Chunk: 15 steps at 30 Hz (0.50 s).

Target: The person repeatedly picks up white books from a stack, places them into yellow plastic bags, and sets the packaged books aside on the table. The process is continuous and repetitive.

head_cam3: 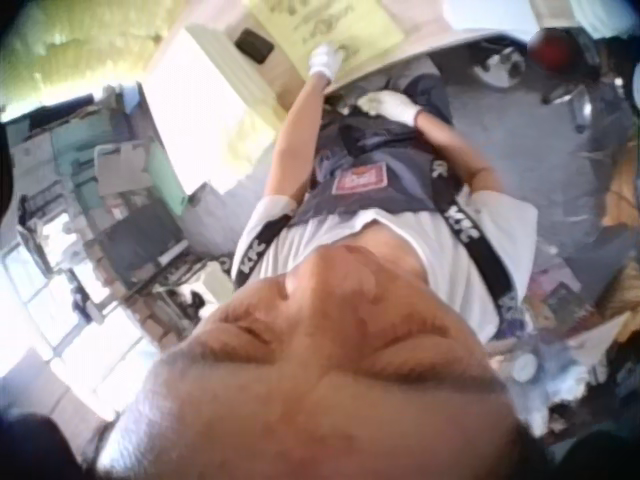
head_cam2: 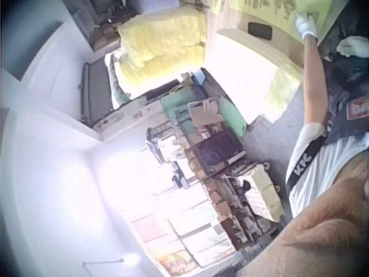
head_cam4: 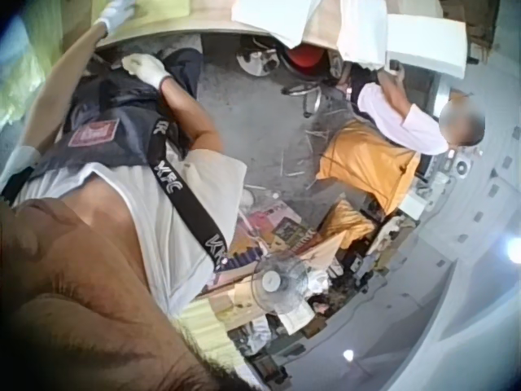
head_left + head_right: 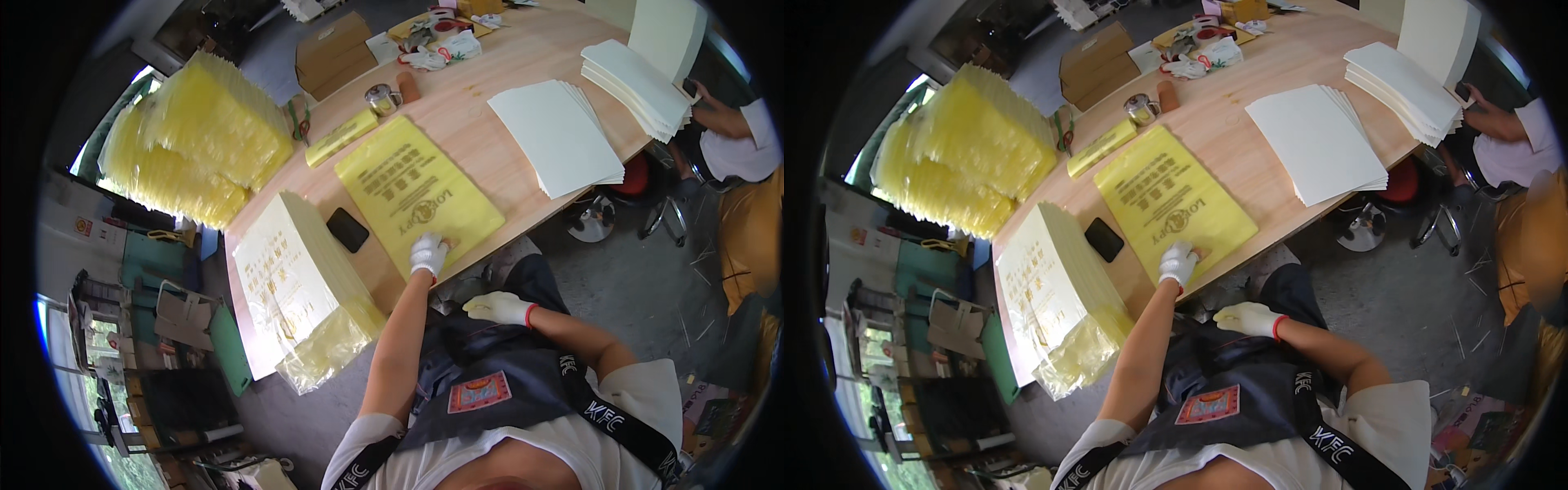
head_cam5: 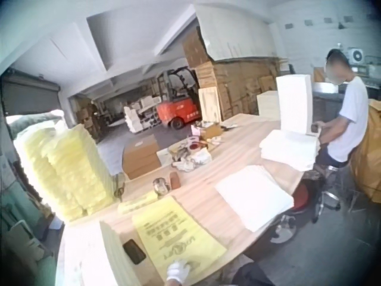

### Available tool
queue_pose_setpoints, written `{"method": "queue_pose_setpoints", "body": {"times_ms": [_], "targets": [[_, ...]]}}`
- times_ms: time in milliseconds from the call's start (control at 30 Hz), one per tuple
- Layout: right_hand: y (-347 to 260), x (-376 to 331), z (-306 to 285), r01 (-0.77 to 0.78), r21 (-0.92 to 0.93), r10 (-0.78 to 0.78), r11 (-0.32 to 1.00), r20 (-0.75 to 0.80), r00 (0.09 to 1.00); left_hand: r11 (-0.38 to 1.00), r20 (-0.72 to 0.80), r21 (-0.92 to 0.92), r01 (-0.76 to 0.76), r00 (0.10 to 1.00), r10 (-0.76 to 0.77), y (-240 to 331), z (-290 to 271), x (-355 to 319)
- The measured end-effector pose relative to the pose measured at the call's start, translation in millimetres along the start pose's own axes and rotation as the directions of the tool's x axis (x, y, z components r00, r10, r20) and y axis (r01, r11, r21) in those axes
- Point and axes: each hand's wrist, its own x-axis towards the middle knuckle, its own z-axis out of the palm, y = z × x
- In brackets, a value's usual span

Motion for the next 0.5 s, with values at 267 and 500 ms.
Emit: {"method": "queue_pose_setpoints", "body": {"times_ms": [267,500], "targets": [[-54,112,-108,-0.153,0.596,0.371,0.788,-0.262,0.891,0.987,-0.093,-0.145,0.071,0.992,-0.085,26,-63,24],[39,99,-96,-0.292,-0.131,0.175,0.947,-0.553,0.815,-0.105,-0.193,-0.968,-0.227,0.945,-0.263,23,-129,40]]}}
